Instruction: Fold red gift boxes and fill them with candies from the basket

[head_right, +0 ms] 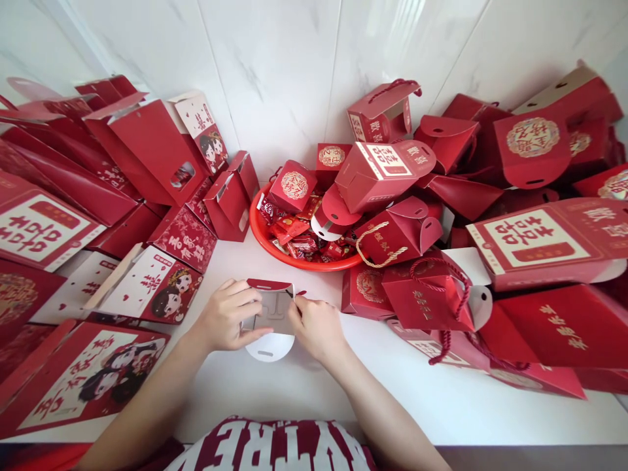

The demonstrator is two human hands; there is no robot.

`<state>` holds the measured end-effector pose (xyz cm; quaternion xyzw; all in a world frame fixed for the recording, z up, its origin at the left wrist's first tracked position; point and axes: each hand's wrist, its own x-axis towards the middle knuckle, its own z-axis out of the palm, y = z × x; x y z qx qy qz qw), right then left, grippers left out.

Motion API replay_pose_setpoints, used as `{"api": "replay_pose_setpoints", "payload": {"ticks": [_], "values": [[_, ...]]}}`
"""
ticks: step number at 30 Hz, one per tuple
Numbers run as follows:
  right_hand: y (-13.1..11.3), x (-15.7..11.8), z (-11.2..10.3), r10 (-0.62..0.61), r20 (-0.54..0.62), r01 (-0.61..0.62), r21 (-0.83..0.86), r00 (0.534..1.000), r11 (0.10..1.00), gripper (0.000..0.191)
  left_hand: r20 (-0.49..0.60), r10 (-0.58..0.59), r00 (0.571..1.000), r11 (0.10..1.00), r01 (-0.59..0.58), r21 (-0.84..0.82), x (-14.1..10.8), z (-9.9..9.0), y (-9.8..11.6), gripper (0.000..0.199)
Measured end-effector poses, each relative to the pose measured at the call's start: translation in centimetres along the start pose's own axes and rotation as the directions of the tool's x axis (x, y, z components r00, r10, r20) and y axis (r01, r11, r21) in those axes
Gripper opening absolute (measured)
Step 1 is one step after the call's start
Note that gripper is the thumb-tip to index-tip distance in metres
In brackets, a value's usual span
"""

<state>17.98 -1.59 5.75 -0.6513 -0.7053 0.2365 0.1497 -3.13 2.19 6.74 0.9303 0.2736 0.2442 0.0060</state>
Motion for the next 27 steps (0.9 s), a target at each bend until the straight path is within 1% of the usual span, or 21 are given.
{"api": "replay_pose_setpoints", "payload": {"ticks": [2,3,5,8,10,12,13,14,15,16,17,18,20,22,23,25,26,27], "values": [[0.1,-0.1,0.1,-0.009,-0.007,0.009,0.05,1.0,0.999,0.033,-0.008,0.015,1.0,1.0,-0.015,-0.006,0.1,-0.2,0.3,0.035],[0.2,-0.1,0.1,-0.016,-0.011,0.017,0.078,1.0,0.997,0.033,-0.008,0.017,1.0,0.999,-0.018,-0.036,0.2,-0.2,0.4,0.041],[0.4,-0.2,0.1,-0.045,-0.018,0.047,0.133,0.999,0.99,0.033,0.016,0.0,1.0,0.993,0.002,-0.119,0.2,-0.2,0.2,0.06],[0.7,-0.3,0.4,-0.085,-0.023,0.088,0.205,0.996,0.975,0.035,0.135,-0.077,0.988,0.961,0.11,-0.255,0.4,-0.1,-0.4,0.089],[0.9,-0.4,0.7,-0.094,-0.036,0.099,0.24,0.995,0.966,0.036,0.207,-0.116,0.971,0.919,0.184,-0.348,0.6,-0.2,-0.7,0.1],[1.1,-0.5,1.1,-0.101,-0.102,0.125,0.278,0.99,0.952,0.032,0.251,-0.133,0.959,0.88,0.231,-0.415,0.7,-0.5,-0.8,0.105],[1.2,-0.5,1.3,-0.11,-0.165,0.156,0.298,0.98,0.942,0.026,0.267,-0.142,0.953,0.868,0.249,-0.429,0.7,-0.7,-0.7,0.105],[1.3,-0.5,1.4,-0.128,-0.241,0.202,0.312,0.962,0.929,0.018,0.283,-0.152,0.947,0.862,0.268,-0.431,0.7,-0.9,-0.7,0.105],[1.5,-0.5,1.5,-0.155,-0.317,0.257,0.314,0.936,0.914,0.014,0.302,-0.165,0.939,0.859,0.287,-0.424,0.7,-1.0,-0.6,0.107],[1.6,-0.4,1.6,-0.191,-0.376,0.316,0.305,0.907,0.898,0.022,0.321,-0.179,0.93,0.858,0.307,-0.412,0.6,-1.1,-0.5,0.109],[1.7,-0.4,1.6,-0.237,-0.409,0.37,0.286,0.881,0.884,0.031,0.335,-0.195,0.922,0.857,0.327,-0.399,0.5,-1.1,-0.5,0.111],[1.8,-0.3,1.5,-0.287,-0.414,0.416,0.263,0.864,0.871,0.037,0.344,-0.216,0.914,0.854,0.347,-0.387,0.4,-1.1,-0.4,0.114],[2.1,-0.1,1.4,-0.374,-0.364,0.472,0.23,0.853,0.851,0.039,0.34,-0.253,0.906,0.847,0.377,-0.375,0.3,-1.0,-0.4,0.114],[2.5,0.1,1.3,-0.445,-0.274,0.508,0.236,0.852,0.828,0.045,0.322,-0.261,0.91,0.838,0.379,-0.393,0.2,-0.7,-0.6,0.11],[2.7,0.2,1.3,-0.476,-0.227,0.523,0.253,0.85,0.814,0.054,0.31,-0.253,0.916,0.83,0.37,-0.417,0.1,-0.5,-0.7,0.108],[3.1,0.3,1.4,-0.516,-0.141,0.533,0.301,0.845,0.791,0.088,0.29,-0.237,0.927,0.79,0.358,-0.499,-0.2,0.3,-1.0,0.109],[3.2,0.3,1.5,-0.514,-0.115,0.522,0.322,0.85,0.79,0.105,0.284,-0.239,0.928,0.746,0.363,-0.558,-0.4,0.8,-1.1,0.113],[3.4,0.3,1.6,-0.495,-0.106,0.499,0.339,0.863,0.797,0.117,0.285,-0.249,0.926,0.684,0.376,-0.625,-0.6,1.4,-1.3,0.118]]}}
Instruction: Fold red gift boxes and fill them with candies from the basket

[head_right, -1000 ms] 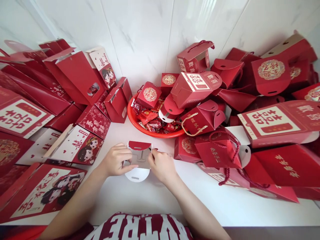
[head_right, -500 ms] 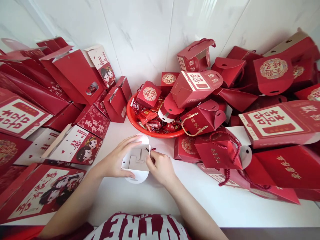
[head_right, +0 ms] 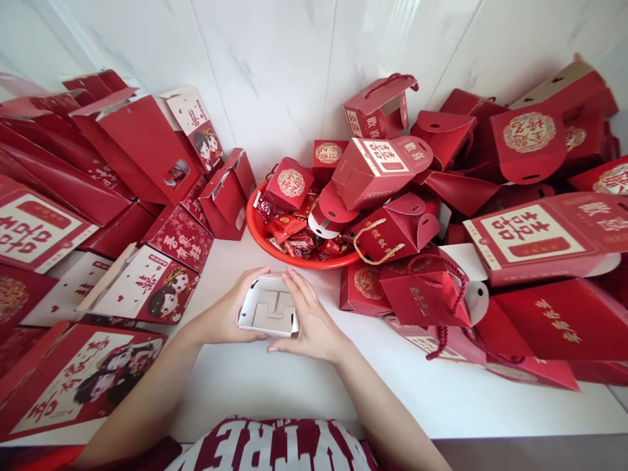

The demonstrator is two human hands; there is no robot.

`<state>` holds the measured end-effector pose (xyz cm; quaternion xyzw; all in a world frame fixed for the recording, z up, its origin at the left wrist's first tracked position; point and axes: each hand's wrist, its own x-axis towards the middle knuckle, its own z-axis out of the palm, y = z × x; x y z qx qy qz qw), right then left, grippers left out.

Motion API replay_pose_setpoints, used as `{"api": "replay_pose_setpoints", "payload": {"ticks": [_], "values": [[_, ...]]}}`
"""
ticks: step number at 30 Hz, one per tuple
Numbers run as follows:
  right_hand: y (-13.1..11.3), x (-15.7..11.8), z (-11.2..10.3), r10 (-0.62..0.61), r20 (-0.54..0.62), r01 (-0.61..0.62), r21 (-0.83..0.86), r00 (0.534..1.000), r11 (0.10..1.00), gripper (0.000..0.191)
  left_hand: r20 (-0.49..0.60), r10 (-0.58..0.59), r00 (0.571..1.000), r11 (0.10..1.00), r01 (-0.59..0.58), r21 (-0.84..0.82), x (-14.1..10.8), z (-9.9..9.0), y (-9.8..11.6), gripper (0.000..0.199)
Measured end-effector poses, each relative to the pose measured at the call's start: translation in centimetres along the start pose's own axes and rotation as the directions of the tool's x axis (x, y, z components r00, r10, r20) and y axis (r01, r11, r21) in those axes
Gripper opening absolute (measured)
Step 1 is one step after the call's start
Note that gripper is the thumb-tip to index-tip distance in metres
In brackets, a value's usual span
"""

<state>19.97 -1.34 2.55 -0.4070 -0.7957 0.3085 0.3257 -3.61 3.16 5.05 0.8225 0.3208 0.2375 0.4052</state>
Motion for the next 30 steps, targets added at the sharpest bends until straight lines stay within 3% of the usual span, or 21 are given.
{"api": "replay_pose_setpoints", "payload": {"ticks": [4,7,10,14,18,23,26,30], "values": [[0.7,-0.1,0.4,0.084,-0.081,-0.08,0.061,0.993,0.995,0.128,0.029,-0.018,0.999,0.902,0.029,-0.43,0.2,1.7,-2.2,0.132],[1.0,-0.1,0.5,0.08,-0.1,-0.067,0.133,0.992,0.989,0.127,0.021,-0.013,1.0,0.815,0.023,-0.579,0.5,2.6,-2.6,0.136],[0.8,0.0,0.3,0.076,-0.134,-0.052,0.169,0.988,0.984,0.119,0.002,-0.041,0.999,0.857,0.037,-0.513,0.6,2.7,-2.1,0.135],[0.5,0.0,0.0,0.016,-0.183,0.014,0.16,0.983,0.987,0.115,-0.088,0.022,0.996,0.917,-0.055,-0.395,0.3,2.7,-1.5,0.122],[1.2,0.1,0.8,0.049,-0.161,-0.014,0.211,0.986,0.977,0.117,-0.088,0.005,0.996,0.869,-0.048,-0.493,0.7,3.4,-2.1,0.11],[2.6,0.1,2.8,0.101,-0.147,-0.027,0.437,0.984,0.899,0.127,-0.07,0.016,0.997,0.816,-0.054,-0.576,1.4,3.9,-2.6,0.109],[2.8,0.1,3.2,0.12,-0.13,-0.034,0.526,0.984,0.85,0.129,-0.063,0.011,0.998,0.818,-0.045,-0.573,1.4,3.8,-2.5,0.113],[2.4,0.1,2.8,0.133,-0.158,-0.04,0.484,0.978,0.874,0.126,-0.092,0.002,0.996,0.87,-0.047,-0.49,0.9,3.7,-2.5,0.11]]}}
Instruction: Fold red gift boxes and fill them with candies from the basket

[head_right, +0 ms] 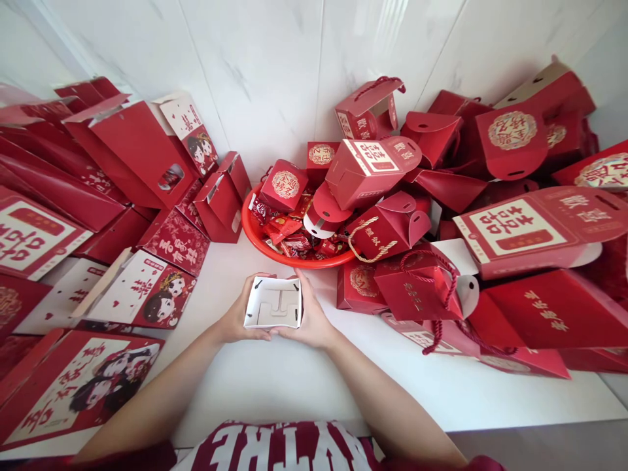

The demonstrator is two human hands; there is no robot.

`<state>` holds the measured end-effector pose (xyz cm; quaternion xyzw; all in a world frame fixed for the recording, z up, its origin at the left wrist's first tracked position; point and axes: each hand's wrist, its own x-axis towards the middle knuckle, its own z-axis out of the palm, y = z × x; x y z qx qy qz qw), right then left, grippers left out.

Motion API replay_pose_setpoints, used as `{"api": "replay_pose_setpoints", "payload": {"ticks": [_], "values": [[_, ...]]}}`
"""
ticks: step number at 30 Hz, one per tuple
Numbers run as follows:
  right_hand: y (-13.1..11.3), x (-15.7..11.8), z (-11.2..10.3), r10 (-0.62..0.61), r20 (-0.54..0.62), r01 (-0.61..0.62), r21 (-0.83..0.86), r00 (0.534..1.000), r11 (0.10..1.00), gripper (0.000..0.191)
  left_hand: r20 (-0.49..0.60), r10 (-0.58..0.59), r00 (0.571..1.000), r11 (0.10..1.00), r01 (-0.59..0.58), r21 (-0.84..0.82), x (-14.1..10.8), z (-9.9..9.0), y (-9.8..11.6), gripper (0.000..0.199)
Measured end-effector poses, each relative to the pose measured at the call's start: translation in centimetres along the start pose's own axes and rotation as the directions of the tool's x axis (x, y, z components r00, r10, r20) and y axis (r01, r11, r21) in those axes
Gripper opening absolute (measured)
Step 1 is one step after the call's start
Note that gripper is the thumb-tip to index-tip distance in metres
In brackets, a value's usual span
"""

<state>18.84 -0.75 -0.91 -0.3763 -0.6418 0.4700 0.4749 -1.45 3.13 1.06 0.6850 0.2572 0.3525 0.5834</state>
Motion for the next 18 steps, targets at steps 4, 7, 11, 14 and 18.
{"api": "replay_pose_setpoints", "payload": {"ticks": [4,7,11,14,18], "values": [[-0.24,0.06,0.05,-0.031,0.006,0.031,0.018,1.0,0.999,0.115,-0.028,0.031,0.999,0.999,-0.031,0.018,-0.1,-0.08,-0.24,0.105],[-0.11,0.28,0.19,0.0,0.006,-0.001,0.058,1.0,0.998,0.107,0.002,-0.025,1.0,1.0,0.025,-0.009,0.06,-0.2,-0.51,0.099],[0.16,0.66,0.12,0.037,0.048,-0.042,0.118,0.998,0.992,0.111,-0.012,-0.062,0.998,0.995,0.063,0.081,0.14,-0.29,-0.62,0.094],[0.34,0.86,-0.08,0.041,0.06,-0.049,0.147,0.997,0.988,0.11,-0.026,-0.069,0.997,0.991,0.071,0.11,0.07,-0.37,-0.48,0.093],[-0.17,0.68,-0.53,0.038,0.05,-0.034,-0.077,0.998,0.996,0.109,-0.059,-0.052,0.997,0.985,0.061,0.162,0.01,-0.75,-0.02,0.09]]}}
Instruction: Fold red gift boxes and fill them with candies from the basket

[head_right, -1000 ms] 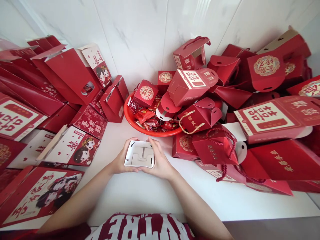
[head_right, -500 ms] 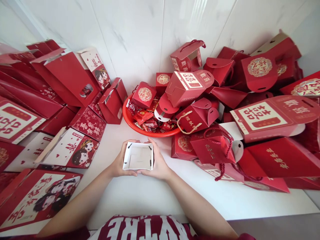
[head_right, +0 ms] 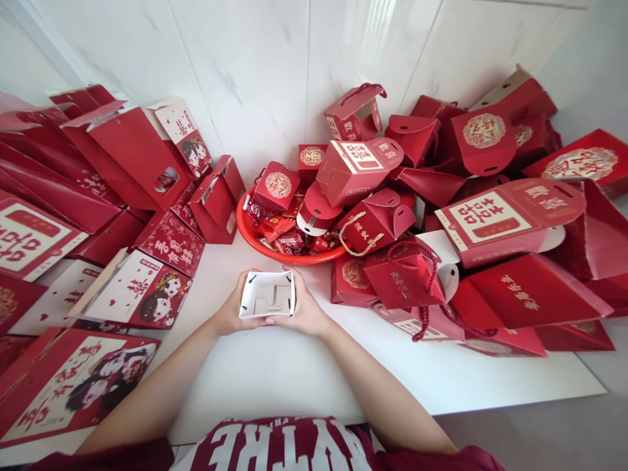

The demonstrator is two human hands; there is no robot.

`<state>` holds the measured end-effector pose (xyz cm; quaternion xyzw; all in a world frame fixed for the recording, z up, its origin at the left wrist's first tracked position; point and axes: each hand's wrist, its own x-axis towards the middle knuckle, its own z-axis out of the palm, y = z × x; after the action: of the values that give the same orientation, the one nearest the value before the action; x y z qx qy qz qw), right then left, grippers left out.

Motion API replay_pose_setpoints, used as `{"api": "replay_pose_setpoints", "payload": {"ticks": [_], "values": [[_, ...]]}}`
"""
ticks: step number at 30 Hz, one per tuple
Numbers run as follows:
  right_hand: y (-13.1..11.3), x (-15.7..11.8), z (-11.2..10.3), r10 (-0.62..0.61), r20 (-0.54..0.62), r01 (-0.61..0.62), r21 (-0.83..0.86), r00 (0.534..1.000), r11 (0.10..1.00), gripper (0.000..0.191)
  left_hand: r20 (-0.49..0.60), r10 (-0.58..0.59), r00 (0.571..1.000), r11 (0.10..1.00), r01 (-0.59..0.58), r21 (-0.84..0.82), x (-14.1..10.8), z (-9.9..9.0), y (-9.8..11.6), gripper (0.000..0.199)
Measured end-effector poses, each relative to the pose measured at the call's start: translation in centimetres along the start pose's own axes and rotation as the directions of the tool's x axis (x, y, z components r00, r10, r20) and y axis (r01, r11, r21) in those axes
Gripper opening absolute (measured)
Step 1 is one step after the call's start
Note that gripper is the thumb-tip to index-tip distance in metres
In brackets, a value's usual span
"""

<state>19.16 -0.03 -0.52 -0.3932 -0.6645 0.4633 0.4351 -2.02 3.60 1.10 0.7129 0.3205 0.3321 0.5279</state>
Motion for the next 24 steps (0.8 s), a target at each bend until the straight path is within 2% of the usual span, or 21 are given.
{"api": "replay_pose_setpoints", "payload": {"ticks": [3,6,9,11,13,16,18,21,24], "values": [[-1.7,-0.7,-0.8,-0.012,0.017,0.017,-0.359,1.0,0.933,0.116,-0.003,0.0,1.0,1.0,0.0,-0.009,0.0,-0.4,0.2,0.089],[-5.0,-1.4,-2.1,-0.004,0.131,0.081,-0.587,0.991,0.806,0.113,0.026,-0.012,1.0,0.998,0.013,-0.057,-0.1,-0.5,0.3,0.088],[-9.2,-1.2,-3.9,-0.014,0.178,0.135,-0.692,0.984,0.709,0.072,0.051,-0.012,0.999,0.998,0.015,-0.063,-0.1,-0.5,0.4,0.087],[-12.0,-0.5,-5.1,-0.04,0.179,0.155,-0.695,0.983,0.702,0.048,0.064,-0.008,0.998,0.996,0.014,-0.086,-0.1,-0.4,0.4,0.089],[-14.4,0.5,-6.1,-0.092,0.09,0.128,-0.678,0.992,0.724,0.038,0.073,-0.007,0.997,0.993,0.016,-0.118,-0.1,-0.4,0.4,0.091],[-16.3,2.5,-7.2,-0.12,-0.154,-0.024,-0.702,0.981,0.712,0.033,0.079,-0.016,0.997,0.99,0.026,-0.135,-0.1,-0.4,0.5,0.094],[-16.3,3.8,-7.7,-0.04,-0.288,-0.199,-0.748,0.957,0.634,0.032,0.08,-0.017,0.997,0.99,0.028,-0.136,-0.2,-0.5,0.6,0.096],[-15.1,5.6,-7.9,0.169,-0.361,-0.398,-0.796,0.917,0.456,0.032,0.088,-0.019,0.996,0.989,0.031,-0.141,-0.2,-0.6,0.8,0.097],[-13.2,7.5,-7.4,0.372,-0.357,-0.482,-0.81,0.857,0.334,0.035,0.107,-0.028,0.994,0.989,0.044,-0.144,-0.1,-0.6,1.1,0.094]]}}
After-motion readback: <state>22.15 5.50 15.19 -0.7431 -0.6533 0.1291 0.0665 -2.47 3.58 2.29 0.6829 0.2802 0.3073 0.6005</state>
